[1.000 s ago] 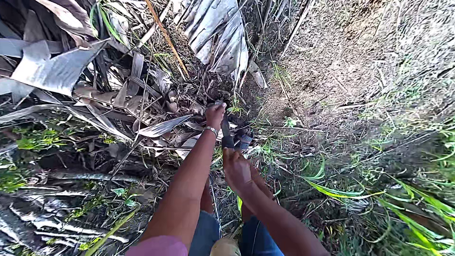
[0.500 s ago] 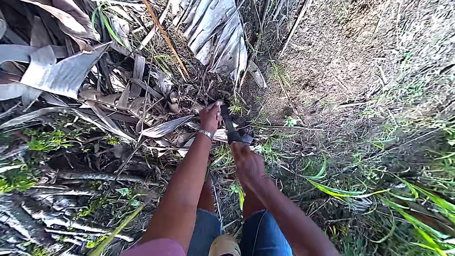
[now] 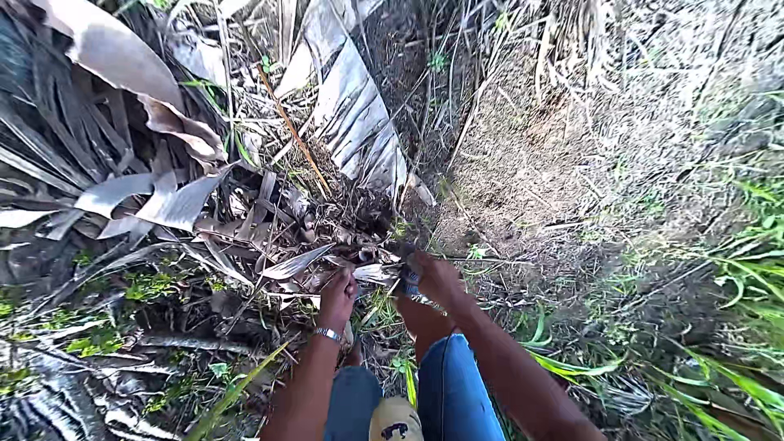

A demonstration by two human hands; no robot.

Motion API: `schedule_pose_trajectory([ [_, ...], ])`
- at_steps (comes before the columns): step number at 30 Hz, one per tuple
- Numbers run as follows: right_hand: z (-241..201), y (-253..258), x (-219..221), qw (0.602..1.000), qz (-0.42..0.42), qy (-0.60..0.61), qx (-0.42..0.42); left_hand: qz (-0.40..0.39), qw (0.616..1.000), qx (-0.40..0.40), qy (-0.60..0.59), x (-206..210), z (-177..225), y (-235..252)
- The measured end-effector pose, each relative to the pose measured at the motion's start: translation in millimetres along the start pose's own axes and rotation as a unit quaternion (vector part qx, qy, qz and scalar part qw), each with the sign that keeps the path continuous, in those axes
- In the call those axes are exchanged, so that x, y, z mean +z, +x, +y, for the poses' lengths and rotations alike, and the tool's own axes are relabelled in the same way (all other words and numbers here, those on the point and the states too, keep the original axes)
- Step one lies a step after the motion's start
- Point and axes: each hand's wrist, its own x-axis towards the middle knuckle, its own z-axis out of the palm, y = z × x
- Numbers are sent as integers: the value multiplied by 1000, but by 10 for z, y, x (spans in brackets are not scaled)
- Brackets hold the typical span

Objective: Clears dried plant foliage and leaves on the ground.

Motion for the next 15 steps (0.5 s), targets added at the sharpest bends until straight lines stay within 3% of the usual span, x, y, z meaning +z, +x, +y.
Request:
schedule_pose_trajectory([
  [3,8,-197,-141,992,-16,-103,-74,32,999,-9,-28,176,139,-341],
  [7,214,-490,-362,998,25,25,-47,52,994,-5,-92,423,489,-694],
  [10,450,-331,-354,991,32,123,-34,40,990,13,-132,541,837,-845],
  [15,347,-329,-504,998,12,56,1,12,984,72,-163,752,1481,-875],
])
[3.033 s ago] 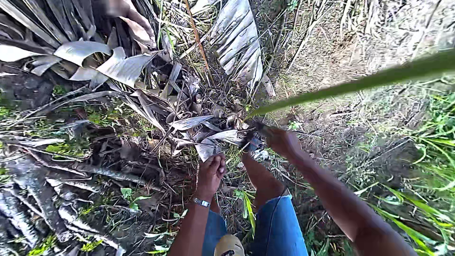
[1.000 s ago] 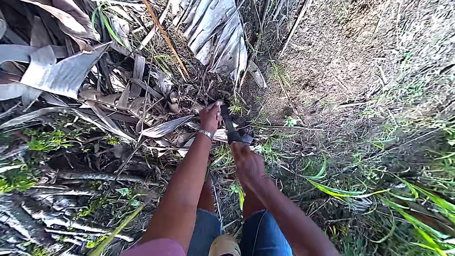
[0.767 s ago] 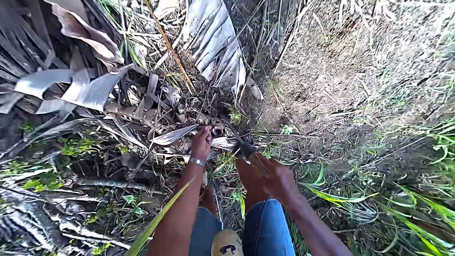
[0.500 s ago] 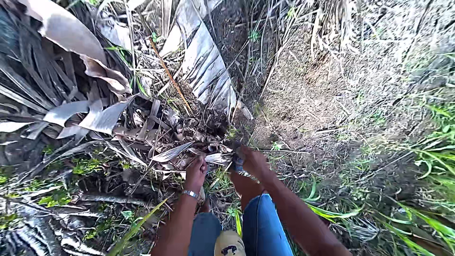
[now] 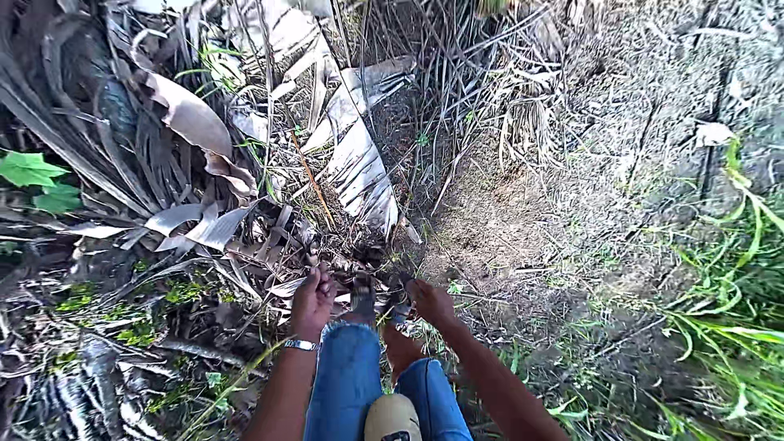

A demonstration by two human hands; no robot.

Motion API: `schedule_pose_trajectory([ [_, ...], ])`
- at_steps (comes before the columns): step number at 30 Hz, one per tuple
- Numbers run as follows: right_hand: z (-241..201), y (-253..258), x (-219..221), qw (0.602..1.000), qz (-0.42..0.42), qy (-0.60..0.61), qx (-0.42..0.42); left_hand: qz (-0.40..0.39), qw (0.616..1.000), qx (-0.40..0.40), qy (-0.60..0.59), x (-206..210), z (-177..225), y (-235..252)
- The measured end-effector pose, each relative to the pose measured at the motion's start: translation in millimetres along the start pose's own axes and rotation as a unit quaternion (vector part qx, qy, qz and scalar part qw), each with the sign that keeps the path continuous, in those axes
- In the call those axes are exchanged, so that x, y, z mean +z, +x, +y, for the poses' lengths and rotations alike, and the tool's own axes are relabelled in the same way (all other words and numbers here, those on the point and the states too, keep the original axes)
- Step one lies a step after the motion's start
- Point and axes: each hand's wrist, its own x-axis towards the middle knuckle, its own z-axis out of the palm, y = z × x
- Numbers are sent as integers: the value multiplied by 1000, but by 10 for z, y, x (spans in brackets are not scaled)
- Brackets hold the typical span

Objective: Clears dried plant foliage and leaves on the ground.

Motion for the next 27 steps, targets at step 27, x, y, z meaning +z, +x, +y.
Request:
schedule_pose_trajectory([
  [27,-2700,630,-2766,983,32,-139,117,-31,988,-148,35,1816,1576,1136],
])
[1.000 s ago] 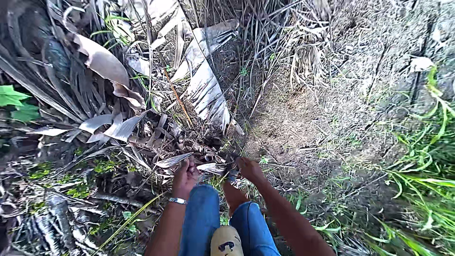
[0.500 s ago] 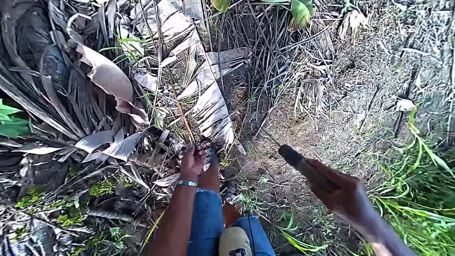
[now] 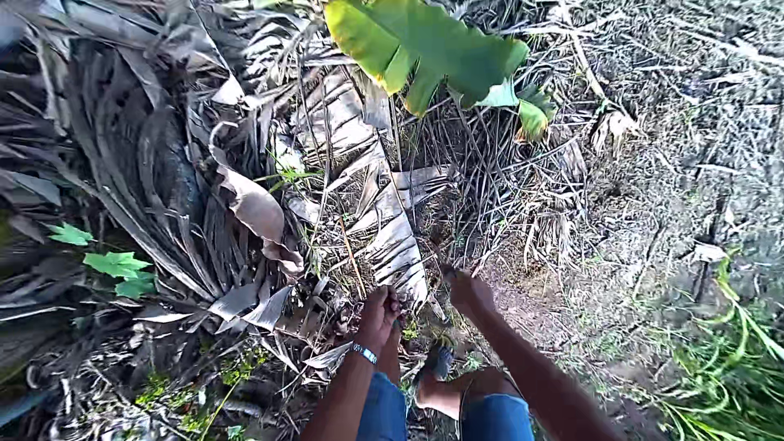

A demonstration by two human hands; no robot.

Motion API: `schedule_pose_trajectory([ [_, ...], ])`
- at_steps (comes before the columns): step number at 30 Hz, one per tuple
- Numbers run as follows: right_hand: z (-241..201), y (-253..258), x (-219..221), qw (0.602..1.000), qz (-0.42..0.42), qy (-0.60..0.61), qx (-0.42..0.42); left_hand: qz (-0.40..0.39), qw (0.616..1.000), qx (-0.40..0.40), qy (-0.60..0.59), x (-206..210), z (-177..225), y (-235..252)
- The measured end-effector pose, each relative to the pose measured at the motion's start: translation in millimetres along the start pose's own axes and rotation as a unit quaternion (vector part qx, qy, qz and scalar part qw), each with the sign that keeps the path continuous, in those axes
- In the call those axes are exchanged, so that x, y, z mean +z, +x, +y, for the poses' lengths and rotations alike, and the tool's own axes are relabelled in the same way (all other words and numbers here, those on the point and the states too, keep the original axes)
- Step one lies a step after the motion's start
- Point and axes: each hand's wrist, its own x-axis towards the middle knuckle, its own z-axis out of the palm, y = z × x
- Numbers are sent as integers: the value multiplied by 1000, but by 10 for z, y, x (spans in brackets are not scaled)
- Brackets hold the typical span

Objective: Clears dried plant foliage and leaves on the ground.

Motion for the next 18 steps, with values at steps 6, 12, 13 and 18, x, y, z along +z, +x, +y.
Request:
schedule_pose_trajectory([
  [6,175,118,-308,999,-16,10,-26,-57,997,18,48,207,33,-30],
  [12,655,1206,-1648,988,-113,76,-70,-148,986,6,72,430,-50,-15],
  [13,704,1455,-1792,989,-116,56,-72,-156,985,3,74,454,-66,3],
  [18,701,2450,-2163,986,-108,-56,-115,-134,987,-39,73,451,-226,192],
])
